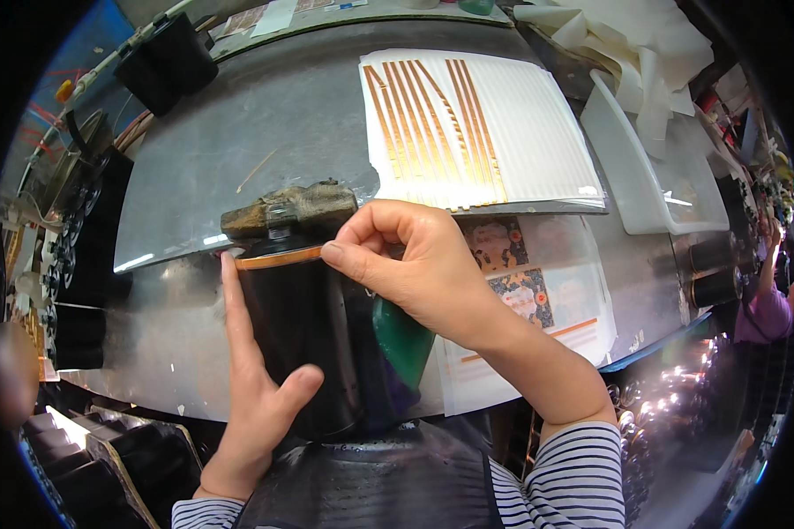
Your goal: The person repeatedly wipes a black cylindrical container with a green sponge and applies thin gold strips around its rim and body. They rotate the container to access different sides and smooth the strips with their fingers.
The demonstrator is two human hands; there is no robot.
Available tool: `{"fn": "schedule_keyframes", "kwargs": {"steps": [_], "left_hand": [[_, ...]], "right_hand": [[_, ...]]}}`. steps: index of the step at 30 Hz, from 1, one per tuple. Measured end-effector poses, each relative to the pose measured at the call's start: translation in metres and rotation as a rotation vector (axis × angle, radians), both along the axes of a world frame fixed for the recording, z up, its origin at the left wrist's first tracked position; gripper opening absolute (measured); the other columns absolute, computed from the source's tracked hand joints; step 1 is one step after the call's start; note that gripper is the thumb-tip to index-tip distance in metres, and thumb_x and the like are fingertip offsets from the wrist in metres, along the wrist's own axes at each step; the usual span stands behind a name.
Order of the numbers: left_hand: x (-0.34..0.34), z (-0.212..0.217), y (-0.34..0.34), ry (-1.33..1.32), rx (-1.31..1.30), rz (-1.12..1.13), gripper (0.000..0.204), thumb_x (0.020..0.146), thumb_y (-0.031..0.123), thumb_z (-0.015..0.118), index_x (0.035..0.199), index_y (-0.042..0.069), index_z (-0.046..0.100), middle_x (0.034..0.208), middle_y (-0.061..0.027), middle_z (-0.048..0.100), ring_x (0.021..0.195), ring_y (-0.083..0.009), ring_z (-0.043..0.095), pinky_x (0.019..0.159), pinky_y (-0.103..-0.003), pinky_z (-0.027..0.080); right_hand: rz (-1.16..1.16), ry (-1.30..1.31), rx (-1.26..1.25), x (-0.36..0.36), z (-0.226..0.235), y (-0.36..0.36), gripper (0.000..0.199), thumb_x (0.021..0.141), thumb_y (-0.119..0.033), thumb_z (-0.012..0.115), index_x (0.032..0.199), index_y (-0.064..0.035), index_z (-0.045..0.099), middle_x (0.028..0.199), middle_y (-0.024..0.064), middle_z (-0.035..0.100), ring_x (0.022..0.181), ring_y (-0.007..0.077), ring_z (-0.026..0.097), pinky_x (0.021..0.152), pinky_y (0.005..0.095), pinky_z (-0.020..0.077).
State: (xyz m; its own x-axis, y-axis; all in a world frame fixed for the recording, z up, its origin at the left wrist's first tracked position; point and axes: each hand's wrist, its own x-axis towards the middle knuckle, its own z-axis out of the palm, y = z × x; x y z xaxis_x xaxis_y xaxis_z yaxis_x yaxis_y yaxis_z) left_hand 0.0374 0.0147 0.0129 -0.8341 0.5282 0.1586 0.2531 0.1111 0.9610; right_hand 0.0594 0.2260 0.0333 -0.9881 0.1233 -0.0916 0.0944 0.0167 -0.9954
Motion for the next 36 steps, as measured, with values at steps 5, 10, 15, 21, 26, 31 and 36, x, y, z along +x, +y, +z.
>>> {"fn": "schedule_keyframes", "kwargs": {"steps": [5,10,15,21,26,31,36], "left_hand": [[-0.003,-0.012,0.005,-0.242,0.306,0.086,0.092,0.084,0.027,0.071,0.149,-0.003,0.015,0.144,-0.0197,0.037,0.131,-0.0263,0.041,0.107,-0.036,0.034],[-0.006,0.001,-0.004,0.365,-0.178,0.090,0.058,0.087,0.012,0.064,0.139,-0.001,0.044,0.135,-0.0215,0.050,0.136,-0.0386,0.035,0.108,-0.043,0.030],[-0.005,0.025,0.002,0.584,-0.479,0.014,0.052,0.083,0.004,0.059,0.133,0.016,0.057,0.130,-0.0090,0.057,0.137,-0.0399,0.033,0.108,-0.066,0.009],[-0.008,0.041,0.019,0.752,-0.647,-0.059,0.054,0.077,-0.003,0.053,0.126,0.017,0.064,0.104,-0.0079,0.065,0.134,-0.0335,0.038,0.112,-0.061,0.003],[-0.012,0.037,0.002,0.511,-0.365,-0.104,0.055,0.081,0.001,0.058,0.135,0.010,0.054,0.125,-0.0131,0.057,0.136,-0.0337,0.035,0.112,-0.058,0.009],[0.000,-0.010,0.007,-0.199,0.236,0.026,0.098,0.084,0.026,0.068,0.150,-0.004,0.001,0.154,-0.0231,0.018,0.141,-0.0288,0.024,0.114,-0.036,0.020],[-0.003,-0.019,-0.004,0.223,0.076,0.081,0.056,0.091,0.004,0.051,0.145,0.002,0.037,0.147,-0.0194,0.038,0.139,-0.0322,0.031,0.115,-0.038,0.018]], "right_hand": [[0.026,0.017,-0.006,-0.006,0.005,-0.009,0.012,0.088,-0.013,0.070,0.086,-0.0023,0.063,0.076,-0.0040,0.059,0.067,0.0008,0.051,0.060,0.0162,0.0421],[0.025,0.009,0.016,-0.006,0.000,-0.004,0.013,0.087,-0.012,0.070,0.086,-0.0018,0.063,0.075,-0.0038,0.059,0.066,0.0009,0.051,0.059,0.0161,0.0420],[0.001,0.023,0.004,-0.005,0.001,-0.006,0.015,0.086,-0.013,0.070,0.084,0.0006,0.064,0.071,-0.0048,0.057,0.065,0.0007,0.048,0.057,0.0172,0.0397],[-0.043,0.066,0.084,-0.002,-0.007,-0.004,0.013,0.087,-0.011,0.067,0.085,0.0013,0.063,0.073,-0.0033,0.059,0.067,0.0019,0.050,0.059,0.0185,0.0422],[-0.025,-0.007,0.307,0.015,-0.027,0.008,0.020,0.092,-0.010,0.057,0.106,0.0039,0.062,0.081,0.0039,0.064,0.071,0.0087,0.059,0.067,0.0239,0.0483],[-0.008,0.197,0.628,0.051,-0.020,-0.035,0.042,0.089,-0.004,0.054,0.130,0.0041,0.051,0.074,0.0120,0.063,0.068,0.0222,0.063,0.065,0.0326,0.0497],[-0.063,0.385,0.871,0.060,-0.018,-0.039,0.053,0.080,-0.003,0.065,0.131,0.0015,0.052,0.068,0.0089,0.057,0.063,0.0233,0.057,0.055,0.0334,0.0471]]}}
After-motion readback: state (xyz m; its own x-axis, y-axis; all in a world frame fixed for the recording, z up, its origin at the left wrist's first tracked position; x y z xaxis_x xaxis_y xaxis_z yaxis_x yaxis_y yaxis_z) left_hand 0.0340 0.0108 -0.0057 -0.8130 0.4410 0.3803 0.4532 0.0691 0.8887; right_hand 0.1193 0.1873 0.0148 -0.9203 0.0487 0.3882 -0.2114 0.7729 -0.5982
